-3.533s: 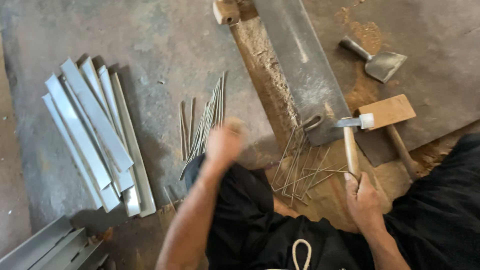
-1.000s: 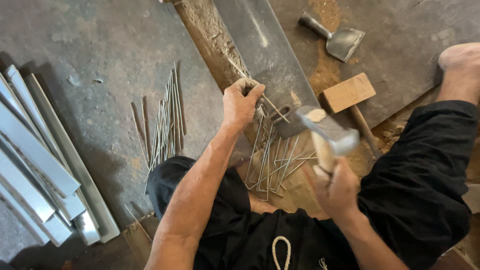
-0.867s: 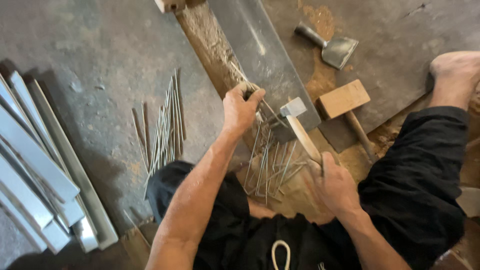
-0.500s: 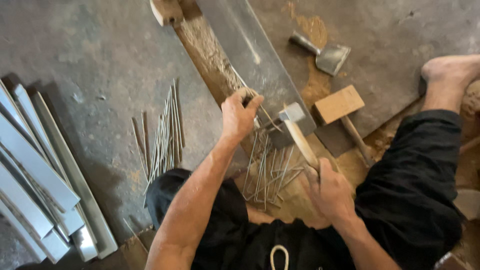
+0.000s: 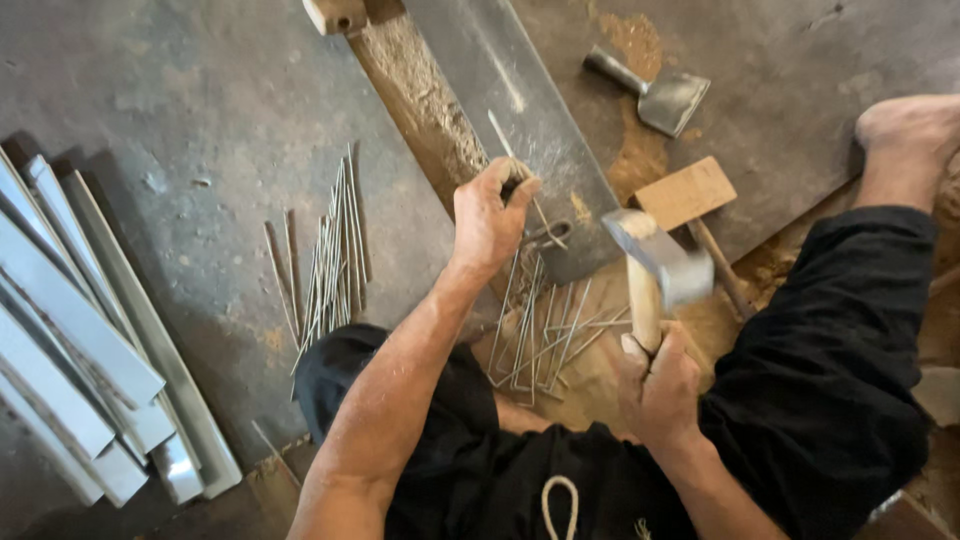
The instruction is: The person sits on the workshop floor and bends short metal rods into U-shaped pieces. They hold each rod against a metal block with one hand and strike it with a hammer, then place the formed piece on a growing pile and pick up the next rod.
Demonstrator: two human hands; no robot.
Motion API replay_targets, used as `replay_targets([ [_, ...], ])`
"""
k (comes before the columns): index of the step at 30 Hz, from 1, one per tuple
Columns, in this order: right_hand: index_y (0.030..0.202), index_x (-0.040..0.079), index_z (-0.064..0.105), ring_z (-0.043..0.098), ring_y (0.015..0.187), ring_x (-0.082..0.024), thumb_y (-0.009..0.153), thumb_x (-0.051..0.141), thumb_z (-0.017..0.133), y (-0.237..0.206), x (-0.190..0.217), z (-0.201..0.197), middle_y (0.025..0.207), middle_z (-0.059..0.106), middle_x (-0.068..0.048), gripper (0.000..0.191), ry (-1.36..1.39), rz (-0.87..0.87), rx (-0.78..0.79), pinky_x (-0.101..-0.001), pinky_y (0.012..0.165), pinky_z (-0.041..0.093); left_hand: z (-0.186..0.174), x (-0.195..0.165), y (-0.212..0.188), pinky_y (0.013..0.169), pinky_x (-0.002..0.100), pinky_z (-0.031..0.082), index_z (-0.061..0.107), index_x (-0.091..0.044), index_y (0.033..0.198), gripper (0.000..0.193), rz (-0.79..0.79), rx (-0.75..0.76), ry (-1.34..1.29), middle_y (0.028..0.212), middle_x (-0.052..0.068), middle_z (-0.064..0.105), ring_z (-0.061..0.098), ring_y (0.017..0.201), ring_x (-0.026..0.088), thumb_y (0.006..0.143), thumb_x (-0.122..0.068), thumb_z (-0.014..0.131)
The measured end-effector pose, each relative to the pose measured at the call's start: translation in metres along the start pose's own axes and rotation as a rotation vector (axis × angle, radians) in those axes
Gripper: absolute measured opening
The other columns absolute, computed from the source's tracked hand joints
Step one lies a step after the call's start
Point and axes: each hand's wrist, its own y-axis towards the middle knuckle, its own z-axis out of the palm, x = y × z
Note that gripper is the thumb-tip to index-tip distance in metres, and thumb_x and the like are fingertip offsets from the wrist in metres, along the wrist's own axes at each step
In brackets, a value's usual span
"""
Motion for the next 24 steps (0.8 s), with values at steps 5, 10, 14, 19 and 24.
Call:
replay_targets([
  [5,0.100,0.003,0.052,0.064,0.071,-0.050,0.098,0.028,0.064,0.003,0.002,0.002,0.071,0.065,-0.028,0.027,-0.302,0.241,0.332,-0.0576,0.061,0.046,-0.001,-0.013,-0.001,0.061,0.033,0.053,0.065,-0.004,0.090,0.013,-0.017,0.034,0.030,0.072,0.010,0.065,0.063,0.062,0.019,0.091,-0.012,0.076],
  [10,0.101,0.003,0.051,0.066,0.068,-0.047,0.097,0.024,0.060,0.001,0.000,0.002,0.071,0.064,-0.027,0.024,-0.090,0.179,0.171,-0.0528,0.058,0.049,0.000,-0.020,-0.003,0.066,0.037,0.053,0.064,-0.005,0.091,0.013,0.079,0.020,0.050,0.082,0.014,0.066,0.066,0.070,0.028,0.092,-0.011,0.075],
  [14,0.100,0.001,0.053,0.065,0.067,-0.047,0.098,0.024,0.063,-0.001,0.002,0.006,0.069,0.064,-0.025,0.026,-0.178,0.209,0.274,-0.0528,0.057,0.046,0.003,-0.010,-0.004,0.066,0.037,0.054,0.066,-0.005,0.092,0.011,0.094,0.034,0.066,0.082,0.013,0.067,0.067,0.071,0.028,0.093,-0.011,0.076],
  [19,0.100,0.002,0.056,0.066,0.055,-0.036,0.100,0.025,0.057,-0.007,-0.004,0.000,0.064,0.062,-0.021,0.024,-0.032,0.349,0.171,-0.0459,0.053,0.049,0.000,0.024,-0.004,0.064,0.028,0.059,0.071,-0.005,0.104,0.008,-0.377,0.043,-0.527,0.086,0.005,0.073,0.069,0.073,0.012,0.097,-0.009,0.069],
  [24,0.103,0.002,0.059,0.067,0.058,-0.032,0.101,0.025,0.054,-0.024,-0.033,-0.001,0.067,0.063,-0.019,0.024,0.014,0.338,0.174,-0.0438,0.054,0.049,0.000,0.051,-0.016,0.063,0.028,0.061,0.067,0.000,0.106,0.013,-0.541,0.050,-0.754,0.088,0.007,0.074,0.071,0.072,0.012,0.097,-0.009,0.068],
])
